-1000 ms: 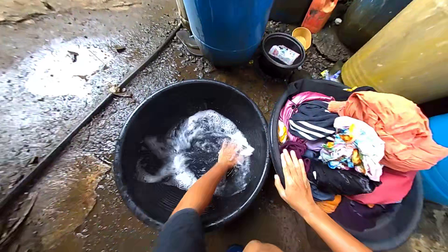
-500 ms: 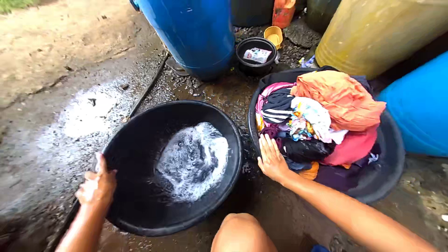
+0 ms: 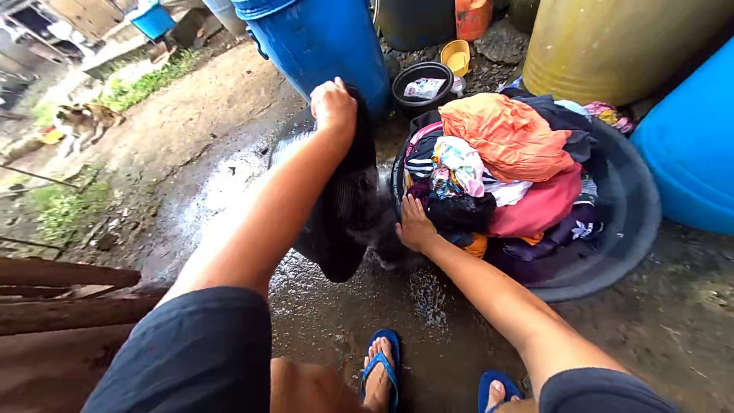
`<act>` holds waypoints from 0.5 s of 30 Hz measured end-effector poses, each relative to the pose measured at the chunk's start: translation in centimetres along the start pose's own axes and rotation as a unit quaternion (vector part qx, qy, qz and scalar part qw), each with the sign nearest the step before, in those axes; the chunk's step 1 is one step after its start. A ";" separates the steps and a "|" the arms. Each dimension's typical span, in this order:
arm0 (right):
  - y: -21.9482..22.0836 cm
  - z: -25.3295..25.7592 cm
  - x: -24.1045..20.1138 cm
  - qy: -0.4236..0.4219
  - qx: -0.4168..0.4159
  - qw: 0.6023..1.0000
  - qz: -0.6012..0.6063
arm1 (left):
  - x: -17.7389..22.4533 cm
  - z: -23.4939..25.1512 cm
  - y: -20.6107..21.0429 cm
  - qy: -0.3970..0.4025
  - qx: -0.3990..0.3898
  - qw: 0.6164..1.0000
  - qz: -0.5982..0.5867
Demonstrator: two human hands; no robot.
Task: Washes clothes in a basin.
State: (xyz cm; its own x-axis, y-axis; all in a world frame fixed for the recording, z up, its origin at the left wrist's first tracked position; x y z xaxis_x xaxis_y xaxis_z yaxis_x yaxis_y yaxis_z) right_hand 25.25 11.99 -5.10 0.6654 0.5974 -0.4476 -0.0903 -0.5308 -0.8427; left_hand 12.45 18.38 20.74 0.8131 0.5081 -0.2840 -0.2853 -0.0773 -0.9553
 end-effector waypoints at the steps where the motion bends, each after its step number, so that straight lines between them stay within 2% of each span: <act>1: -0.1 0.0 0.0 0.001 -0.004 1.000 0.003 | 1.7 -0.4 -0.1 0.012 0.004 1.000 0.013; 4: -0.1 -0.1 0.1 -0.011 -0.003 1.000 -0.011 | 4.8 -1.8 0.2 0.040 0.005 0.997 0.065; 6: -0.2 0.0 0.1 -0.010 -0.003 1.000 0.002 | 4.1 -2.4 0.1 0.044 0.019 0.998 0.042; 7: -0.3 -0.1 0.0 -0.006 0.000 1.000 0.027 | 2.5 -2.4 0.0 0.034 0.027 0.999 0.008; 9: -0.4 -0.7 0.2 -0.010 0.016 0.996 0.086 | -3.1 -3.1 0.0 -0.020 0.026 0.999 -0.020; 11: -0.9 -1.5 0.2 -0.066 0.022 0.992 0.106 | -11.4 -5.1 2.1 -0.078 0.026 0.997 0.004; 14: -2.8 -4.3 1.0 -0.168 -0.008 0.973 0.161 | -25.5 -12.3 12.2 -0.198 0.053 0.977 -0.061; 15: -3.9 -5.4 2.0 -0.175 -0.036 0.966 0.187 | -28.3 -15.6 16.0 -0.255 0.045 0.962 -0.086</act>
State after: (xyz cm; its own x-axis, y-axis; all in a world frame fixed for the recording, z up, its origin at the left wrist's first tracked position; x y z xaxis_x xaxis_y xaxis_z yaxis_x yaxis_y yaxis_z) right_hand 30.97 12.00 -1.08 0.3041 0.5165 -0.8005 -0.2162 -0.7809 -0.5860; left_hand -7.17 -10.62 12.16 0.5038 0.8635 -0.0227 -0.2304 0.1090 -0.9670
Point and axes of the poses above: each hand's wrist, its own z-axis towards the middle knuckle, its own y-axis out of the palm, x = y × z, the point moved 5 cm from there along z, towards the middle knuckle, and after that the axes turned 3 degrees about y, right-handed, at the moved point
